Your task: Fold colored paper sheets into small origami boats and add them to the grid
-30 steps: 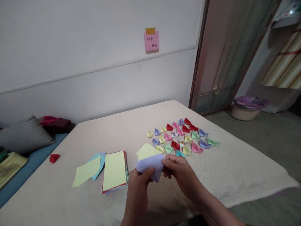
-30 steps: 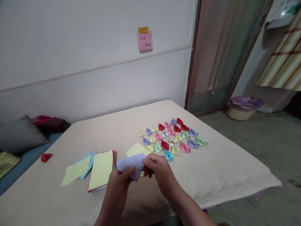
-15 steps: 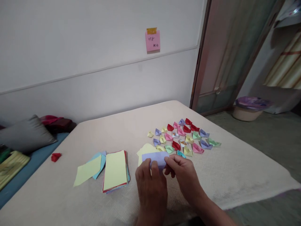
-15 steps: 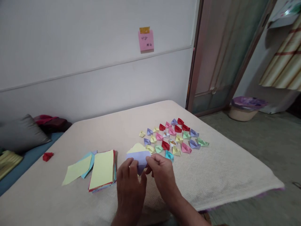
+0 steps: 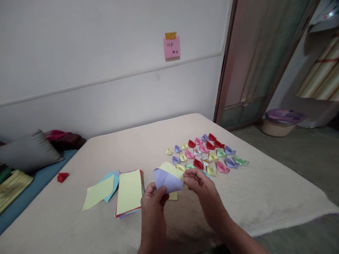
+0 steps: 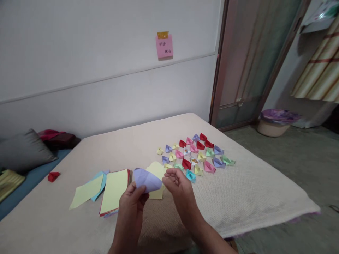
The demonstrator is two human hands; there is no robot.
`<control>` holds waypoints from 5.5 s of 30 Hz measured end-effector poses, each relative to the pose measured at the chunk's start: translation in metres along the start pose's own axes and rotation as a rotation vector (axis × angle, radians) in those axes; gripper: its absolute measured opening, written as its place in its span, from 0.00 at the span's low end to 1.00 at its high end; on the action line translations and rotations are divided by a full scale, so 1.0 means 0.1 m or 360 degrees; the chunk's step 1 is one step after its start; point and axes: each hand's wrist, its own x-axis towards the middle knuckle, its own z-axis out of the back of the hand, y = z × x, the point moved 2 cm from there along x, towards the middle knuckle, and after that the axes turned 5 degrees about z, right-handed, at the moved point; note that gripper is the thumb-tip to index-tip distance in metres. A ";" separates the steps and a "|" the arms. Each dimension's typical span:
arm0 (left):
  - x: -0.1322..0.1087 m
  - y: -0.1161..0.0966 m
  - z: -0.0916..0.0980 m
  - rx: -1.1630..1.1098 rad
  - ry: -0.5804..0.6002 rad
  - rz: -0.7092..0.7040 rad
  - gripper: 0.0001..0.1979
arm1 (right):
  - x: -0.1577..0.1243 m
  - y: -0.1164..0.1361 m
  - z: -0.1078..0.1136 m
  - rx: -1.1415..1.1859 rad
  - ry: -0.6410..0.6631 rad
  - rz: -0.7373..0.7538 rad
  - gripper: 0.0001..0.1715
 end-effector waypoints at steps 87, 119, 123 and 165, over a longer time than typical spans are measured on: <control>-0.22 -0.10 -0.03 0.0759 -0.0286 -0.0928 0.05 | -0.16 -0.04 -0.18 -0.0578 0.0492 0.0301 0.05; 0.08 -0.09 0.06 0.0158 0.0081 -0.0113 0.23 | 0.01 -0.10 -0.09 -0.0115 0.0729 -0.0051 0.12; 0.05 -0.11 0.04 0.0106 0.0114 -0.0074 0.23 | 0.07 -0.09 -0.02 0.0000 0.0651 -0.0184 0.14; 0.03 -0.01 0.01 0.0741 0.0374 0.0060 0.10 | 0.11 0.16 0.10 0.0031 0.0414 -0.0119 0.12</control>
